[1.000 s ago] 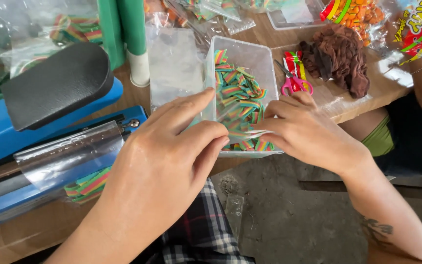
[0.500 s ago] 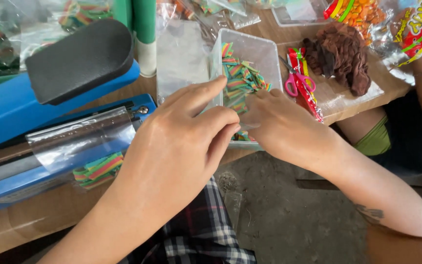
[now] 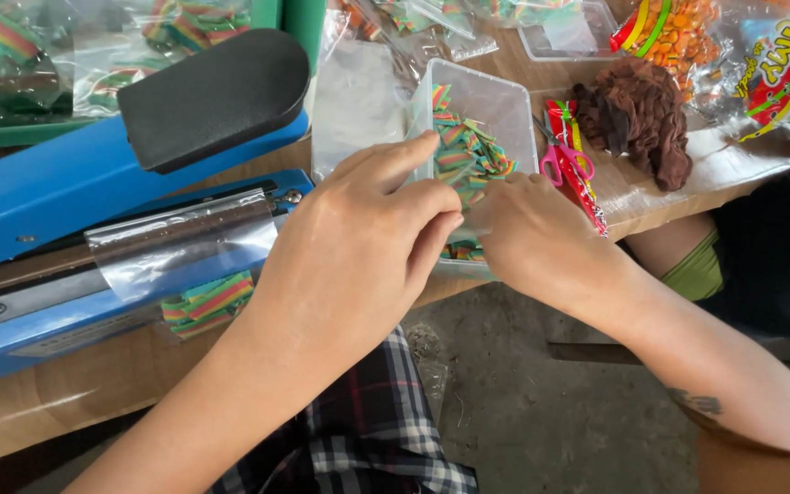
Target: Packaging small rainbow-colored candy strips into plastic bags and sealing them with a heat sealer.
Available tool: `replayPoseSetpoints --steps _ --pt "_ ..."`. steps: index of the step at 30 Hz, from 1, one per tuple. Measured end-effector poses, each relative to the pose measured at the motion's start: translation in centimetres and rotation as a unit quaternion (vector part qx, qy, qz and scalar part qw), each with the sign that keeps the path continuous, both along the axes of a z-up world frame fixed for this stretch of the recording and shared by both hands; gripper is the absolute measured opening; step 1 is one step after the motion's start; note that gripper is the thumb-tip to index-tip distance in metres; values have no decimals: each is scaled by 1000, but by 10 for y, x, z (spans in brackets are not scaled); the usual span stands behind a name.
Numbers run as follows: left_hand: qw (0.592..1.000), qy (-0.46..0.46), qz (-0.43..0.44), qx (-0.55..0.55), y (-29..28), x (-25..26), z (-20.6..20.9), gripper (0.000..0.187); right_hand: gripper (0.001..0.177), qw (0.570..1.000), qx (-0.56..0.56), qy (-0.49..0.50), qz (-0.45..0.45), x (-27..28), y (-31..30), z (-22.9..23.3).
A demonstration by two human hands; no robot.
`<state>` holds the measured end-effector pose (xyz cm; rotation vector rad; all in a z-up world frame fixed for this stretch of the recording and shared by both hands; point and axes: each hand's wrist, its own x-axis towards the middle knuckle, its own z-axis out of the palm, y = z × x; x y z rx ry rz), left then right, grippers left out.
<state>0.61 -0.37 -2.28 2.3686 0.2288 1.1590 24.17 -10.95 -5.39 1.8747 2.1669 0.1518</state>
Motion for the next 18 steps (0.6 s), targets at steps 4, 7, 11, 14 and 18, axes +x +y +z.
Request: replayPoseSetpoints --steps 4,7,11,14,18 --pt "1000 4 1 -6 2 1 3 13 5 997 -24 3 -69 5 0 7" --pt "1000 12 1 -10 1 0 2 12 2 999 10 -19 -26 2 -6 9" --pt "1000 9 5 -9 0 1 2 14 12 984 94 -143 43 -1 -13 13" --pt "1000 14 -6 -10 2 2 6 16 14 978 146 -149 20 2 -15 32" --pt "999 33 -9 -1 11 8 14 14 10 963 240 124 20 9 -19 87"
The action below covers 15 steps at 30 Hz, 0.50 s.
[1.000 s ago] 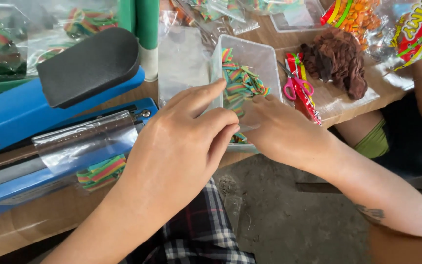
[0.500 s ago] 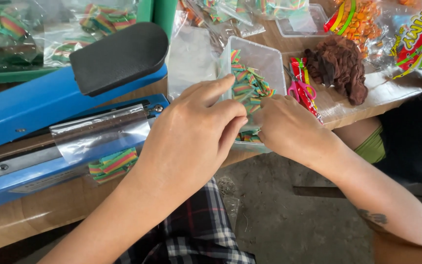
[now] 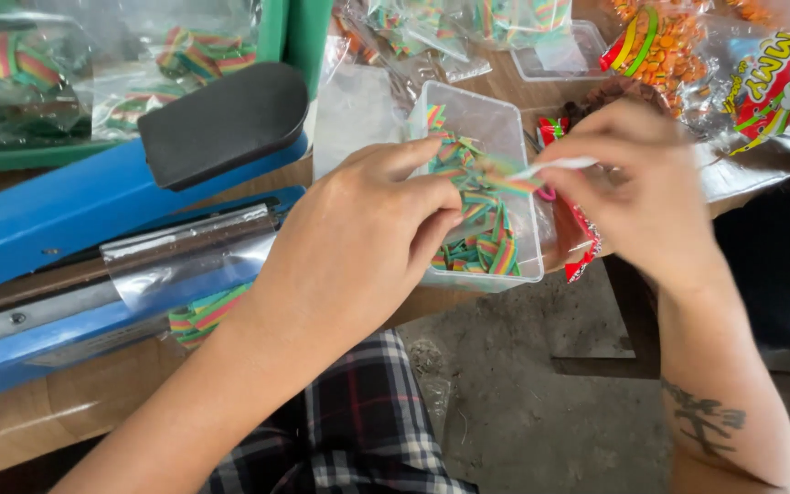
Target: Packaging small rainbow-colored candy strips into plastic bags and sealing them with a heat sealer.
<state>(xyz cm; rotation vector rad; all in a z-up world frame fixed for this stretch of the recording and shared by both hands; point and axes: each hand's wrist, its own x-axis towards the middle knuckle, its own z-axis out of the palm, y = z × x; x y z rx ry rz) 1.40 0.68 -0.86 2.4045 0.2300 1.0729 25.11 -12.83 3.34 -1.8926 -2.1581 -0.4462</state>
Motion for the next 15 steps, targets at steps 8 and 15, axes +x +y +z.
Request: replayPoseSetpoints --steps 8,15 --pt "1000 -19 -21 0 0 5 16 6 16 968 48 246 6 -30 11 5" --pt "998 -31 -46 23 3 0 34 9 21 925 125 358 -7 8 -2 -24"
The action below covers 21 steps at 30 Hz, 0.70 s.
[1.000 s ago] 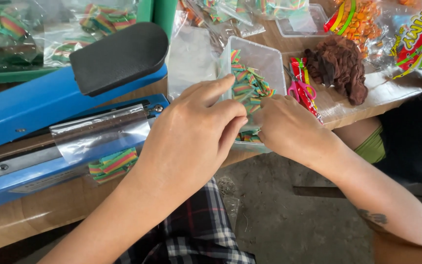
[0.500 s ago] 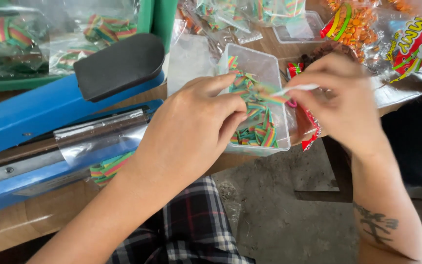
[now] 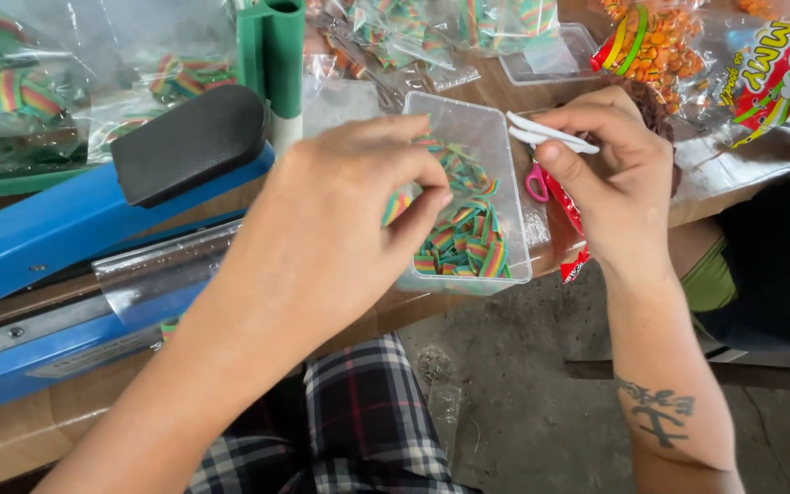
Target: Packaging small rainbow-colored candy strips into plastic bags and sealing them with a heat sealer.
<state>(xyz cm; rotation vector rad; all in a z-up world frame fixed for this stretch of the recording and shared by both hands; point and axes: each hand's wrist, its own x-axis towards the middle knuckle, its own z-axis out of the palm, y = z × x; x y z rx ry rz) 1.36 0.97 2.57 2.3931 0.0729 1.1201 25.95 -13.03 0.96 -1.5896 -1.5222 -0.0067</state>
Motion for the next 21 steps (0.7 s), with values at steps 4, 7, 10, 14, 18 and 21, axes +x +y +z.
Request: replayPoseSetpoints --steps 4,7,10,14,18,21 --pt "998 -46 29 29 -7 -28 25 8 28 992 -92 -75 -33 15 6 -33" --pt "998 -25 53 3 -11 -58 16 9 42 986 -113 -122 -30 -12 9 -58" --pt "995 69 53 -55 -11 -99 3 23 22 991 -4 -135 -14 -54 14 -72" --pt "973 186 46 -126 -7 -171 -18 46 23 990 5 -104 99 -125 32 -58" --pt "935 296 34 -193 -2 -263 -44 68 35 975 -14 -167 144 -147 97 -70" --pt "906 352 29 -234 -6 -323 -73 79 34 976 -68 -157 138 -150 126 -80"
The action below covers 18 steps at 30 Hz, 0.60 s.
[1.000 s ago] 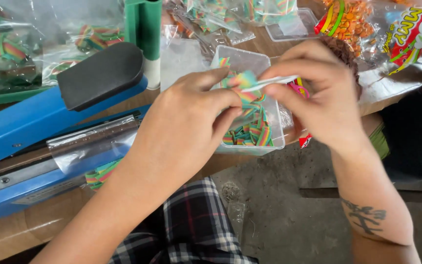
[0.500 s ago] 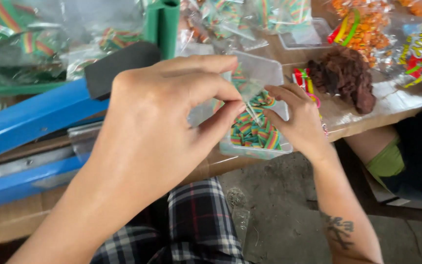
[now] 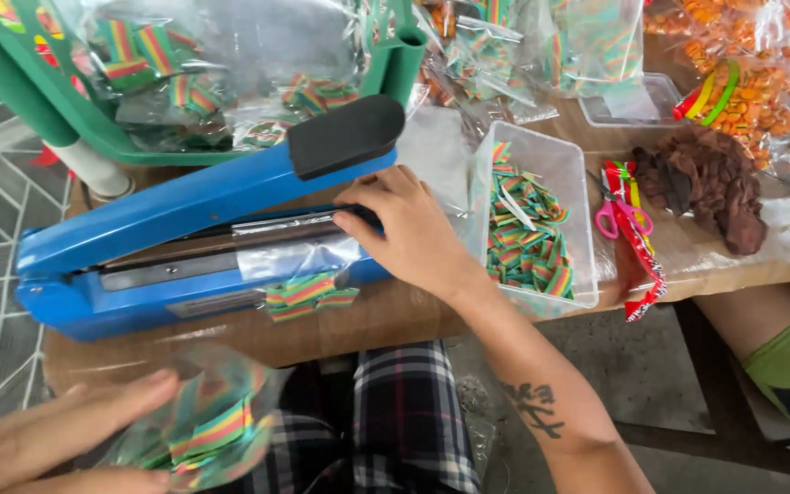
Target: Packaging small rainbow-colored candy strips into plastic bags and sealing them with a heat sealer.
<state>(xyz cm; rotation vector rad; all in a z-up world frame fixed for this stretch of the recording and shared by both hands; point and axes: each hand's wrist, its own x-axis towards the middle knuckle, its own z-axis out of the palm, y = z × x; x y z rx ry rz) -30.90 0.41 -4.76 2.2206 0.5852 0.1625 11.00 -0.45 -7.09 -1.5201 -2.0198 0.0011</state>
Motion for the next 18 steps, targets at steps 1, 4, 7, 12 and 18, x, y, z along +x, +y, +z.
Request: replayPoseSetpoints --steps 1,4,7,12,18 --pt "998 20 -20 49 1 -18 -19 65 21 999 2 33 15 -2 3 3" --pt "988 7 5 153 -17 -26 -27 47 6 998 3 65 10 -9 1 4" --pt "963 -53 93 248 -36 10 0 35 10 998 17 53 -11 -17 -11 15" --pt "929 -78 172 317 -45 50 27 24 5 997 9 66 23 -21 -46 61" --pt "929 -118 173 304 -46 88 47 19 6 993 -94 61 45 13 -100 110"
